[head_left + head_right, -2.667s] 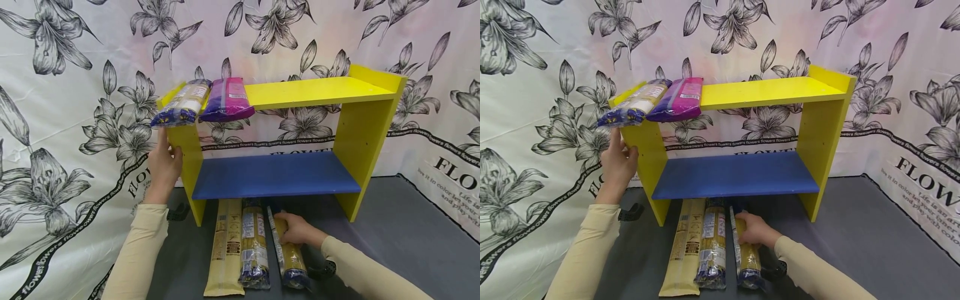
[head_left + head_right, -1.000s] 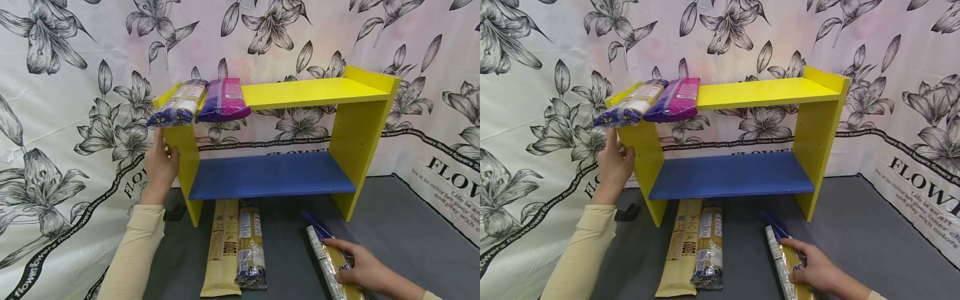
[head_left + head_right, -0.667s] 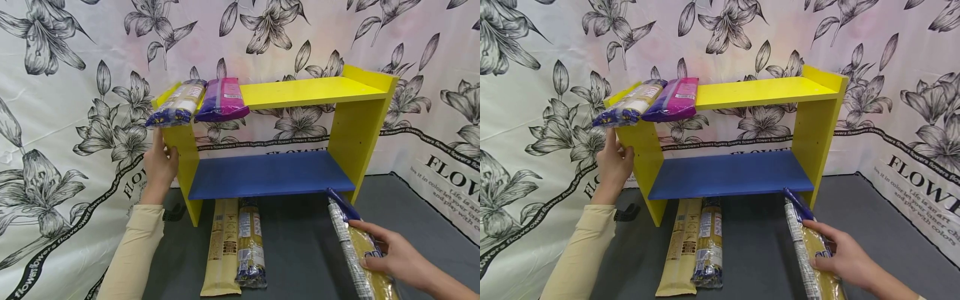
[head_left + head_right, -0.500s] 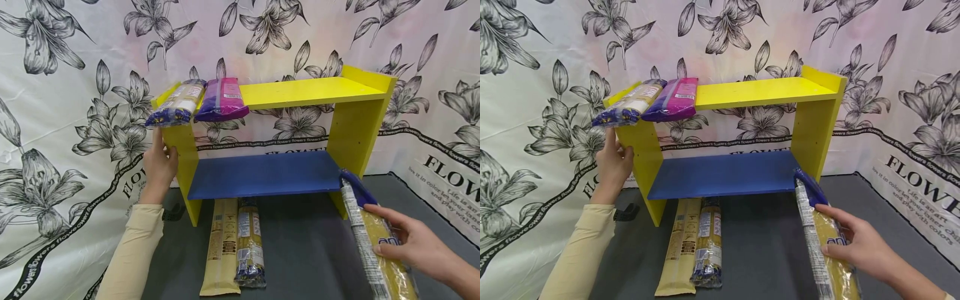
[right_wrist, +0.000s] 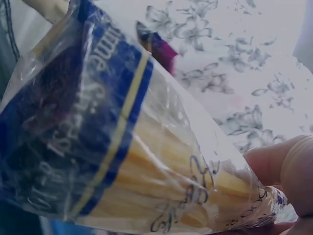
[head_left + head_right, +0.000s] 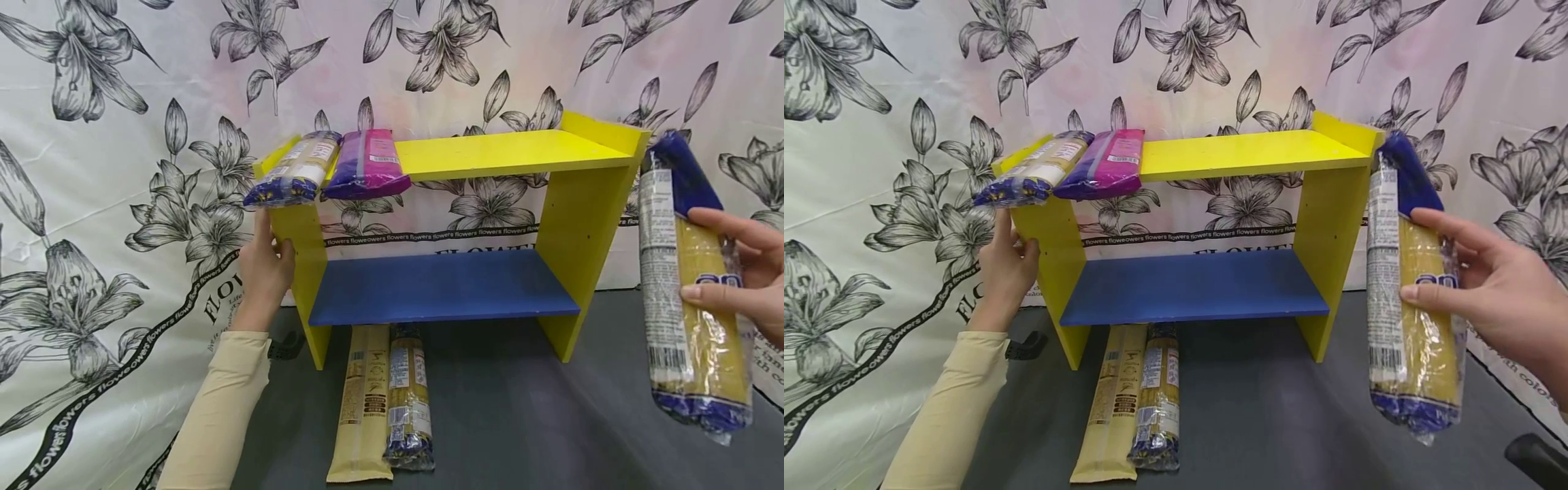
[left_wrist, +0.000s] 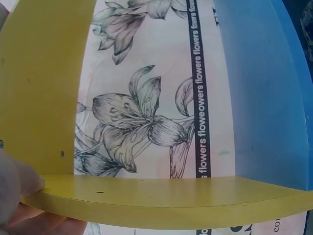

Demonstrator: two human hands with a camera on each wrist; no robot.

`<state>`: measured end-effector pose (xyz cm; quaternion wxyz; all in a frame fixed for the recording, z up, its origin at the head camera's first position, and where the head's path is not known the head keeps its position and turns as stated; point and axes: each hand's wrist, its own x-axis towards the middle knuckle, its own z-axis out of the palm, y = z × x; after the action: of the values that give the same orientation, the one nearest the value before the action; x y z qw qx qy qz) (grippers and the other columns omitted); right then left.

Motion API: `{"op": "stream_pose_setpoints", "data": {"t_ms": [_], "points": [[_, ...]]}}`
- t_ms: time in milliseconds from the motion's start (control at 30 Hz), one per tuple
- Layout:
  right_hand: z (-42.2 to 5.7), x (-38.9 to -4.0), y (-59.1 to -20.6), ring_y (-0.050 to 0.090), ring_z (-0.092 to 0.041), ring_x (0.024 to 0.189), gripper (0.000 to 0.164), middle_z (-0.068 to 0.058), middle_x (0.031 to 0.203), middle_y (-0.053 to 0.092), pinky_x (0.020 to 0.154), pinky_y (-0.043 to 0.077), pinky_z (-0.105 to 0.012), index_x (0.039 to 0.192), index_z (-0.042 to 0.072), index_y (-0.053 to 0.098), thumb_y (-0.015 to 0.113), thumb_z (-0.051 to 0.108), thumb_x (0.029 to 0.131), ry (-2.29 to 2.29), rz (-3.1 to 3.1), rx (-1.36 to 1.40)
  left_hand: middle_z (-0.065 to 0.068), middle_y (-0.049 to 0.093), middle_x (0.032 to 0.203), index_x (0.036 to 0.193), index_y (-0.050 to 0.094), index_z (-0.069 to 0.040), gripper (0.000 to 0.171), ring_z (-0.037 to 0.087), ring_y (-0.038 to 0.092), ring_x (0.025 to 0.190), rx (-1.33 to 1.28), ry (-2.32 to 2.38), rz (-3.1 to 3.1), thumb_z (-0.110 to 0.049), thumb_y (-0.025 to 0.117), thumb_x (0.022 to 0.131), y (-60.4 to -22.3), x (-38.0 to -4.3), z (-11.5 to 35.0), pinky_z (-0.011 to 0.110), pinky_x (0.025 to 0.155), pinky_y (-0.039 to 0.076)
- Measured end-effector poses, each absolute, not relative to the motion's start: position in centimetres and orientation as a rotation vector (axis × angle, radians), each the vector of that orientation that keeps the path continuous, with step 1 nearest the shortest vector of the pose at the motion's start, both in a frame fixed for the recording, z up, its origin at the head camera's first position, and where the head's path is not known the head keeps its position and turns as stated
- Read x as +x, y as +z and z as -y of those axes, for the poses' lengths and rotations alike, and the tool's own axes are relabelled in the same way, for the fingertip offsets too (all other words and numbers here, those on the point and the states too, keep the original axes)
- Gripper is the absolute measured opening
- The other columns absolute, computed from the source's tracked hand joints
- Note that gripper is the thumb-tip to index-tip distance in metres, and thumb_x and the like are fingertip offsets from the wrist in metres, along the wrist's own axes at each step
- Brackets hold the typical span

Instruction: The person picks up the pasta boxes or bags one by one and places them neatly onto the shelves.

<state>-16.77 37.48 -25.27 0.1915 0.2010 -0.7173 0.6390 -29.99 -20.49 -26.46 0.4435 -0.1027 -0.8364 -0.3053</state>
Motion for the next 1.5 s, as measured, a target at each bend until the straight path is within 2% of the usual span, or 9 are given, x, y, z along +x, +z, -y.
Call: {"op": "stream_pose_setpoints", "data": {"t_ms": [200,367,533,700,867,1000,1200,1367,1500], "points": [[-36.2,-18.9,-20.4,0.067,-0.003,0.083,0.086,0.005,0.122,0.049,0.055,0.058,-0.021,0.151,0.021,0.05,0.062,-0.027,0.081,1.756,2.035,0.442,0.032,0.068,0.078,0.148,0.039,-0.014,0.057,0.04,0.063,0.052,-0.253,-0.746,2.077,0.002,0.051,0.095,-26.6,-30.1,20.7,0.031,0.047,0.045],[-33.4,-20.4,-16.0,0.063,0.001,0.085,0.087,0.011,0.122,0.04,0.064,0.061,-0.023,0.16,0.039,0.028,0.063,-0.006,0.094,1.585,2.351,0.209,0.03,0.067,0.075,0.153,0.035,-0.017,0.064,0.032,0.055,0.046,-0.261,-0.736,2.079,0.003,0.051,0.095,-26.8,-30.2,20.7,0.029,0.047,0.039],[-30.7,-23.1,-12.6,0.057,-0.01,0.096,0.089,0.008,0.124,0.039,0.072,0.062,-0.025,0.159,0.042,0.028,0.068,-0.001,0.093,1.712,2.428,0.176,0.026,0.061,0.063,0.154,0.037,-0.016,0.065,0.024,0.043,0.04,-0.253,-0.732,2.061,0.003,0.052,0.093,-27.0,-30.3,20.6,0.029,0.042,0.034],[-28.1,-26.0,-10.2,0.05,-0.019,0.116,0.09,0.009,0.134,0.038,0.076,0.062,-0.026,0.155,0.039,0.04,0.068,-0.013,0.088,2.194,2.178,0.174,0.032,0.071,0.083,0.154,0.037,-0.02,0.067,0.035,0.06,0.048,-0.251,-0.764,2.062,0.003,0.052,0.093,-26.8,-30.3,20.4,0.028,0.046,0.04],[-25.1,-28.3,-8.8,0.041,-0.015,0.137,0.087,0.013,0.163,0.022,0.077,0.061,-0.024,0.156,0.039,0.038,0.066,-0.011,0.09,2.358,2.082,0.155,0.032,0.071,0.087,0.154,0.037,-0.02,0.066,0.037,0.062,0.05,-0.257,-0.772,2.059,0.003,0.051,0.093,-26.7,-30.3,20.4,0.028,0.046,0.04],[-22.6,-29.9,-8.4,0.037,-0.015,0.142,0.083,0.011,0.164,0.023,0.077,0.06,-0.024,0.153,0.037,0.04,0.068,-0.009,0.09,2.378,2.075,0.135,0.03,0.07,0.08,0.153,0.038,-0.019,0.065,0.035,0.058,0.046,-0.263,-0.758,2.045,0.003,0.052,0.093,-26.8,-30.2,20.6,0.028,0.045,0.039],[-19.1,-31.1,-8.7,0.038,-0.019,0.142,0.082,0.008,0.164,0.025,0.072,0.058,-0.027,0.151,0.036,0.04,0.071,-0.007,0.088,2.356,2.167,0.068,0.031,0.07,0.082,0.156,0.035,-0.02,0.069,0.034,0.061,0.048,-0.261,-0.779,2.066,0.003,0.052,0.093,-27.2,-30.1,20.5,0.028,0.044,0.041],[-17.2,-31.4,-8.3,0.037,-0.021,0.143,0.088,0.004,0.167,0.019,0.077,0.058,-0.027,0.158,0.037,0.031,0.071,-0.003,0.09,2.263,2.255,0.046,0.029,0.067,0.072,0.154,0.037,-0.015,0.067,0.029,0.052,0.042,-0.28,-0.765,2.056,0.004,0.051,0.092,-27.0,-30.2,20.5,0.027,0.041,0.036],[-16.3,-31.4,-7.8,0.051,-0.019,0.127,0.084,0.004,0.171,0.012,0.075,0.06,-0.023,0.16,0.039,0.027,0.068,0.005,0.094,2.213,2.3,0.024,0.029,0.067,0.074,0.152,0.038,-0.014,0.064,0.028,0.049,0.04,-0.284,-0.763,2.041,0.004,0.051,0.092,-26.7,-30.3,20.6,0.027,0.041,0.035]]}}
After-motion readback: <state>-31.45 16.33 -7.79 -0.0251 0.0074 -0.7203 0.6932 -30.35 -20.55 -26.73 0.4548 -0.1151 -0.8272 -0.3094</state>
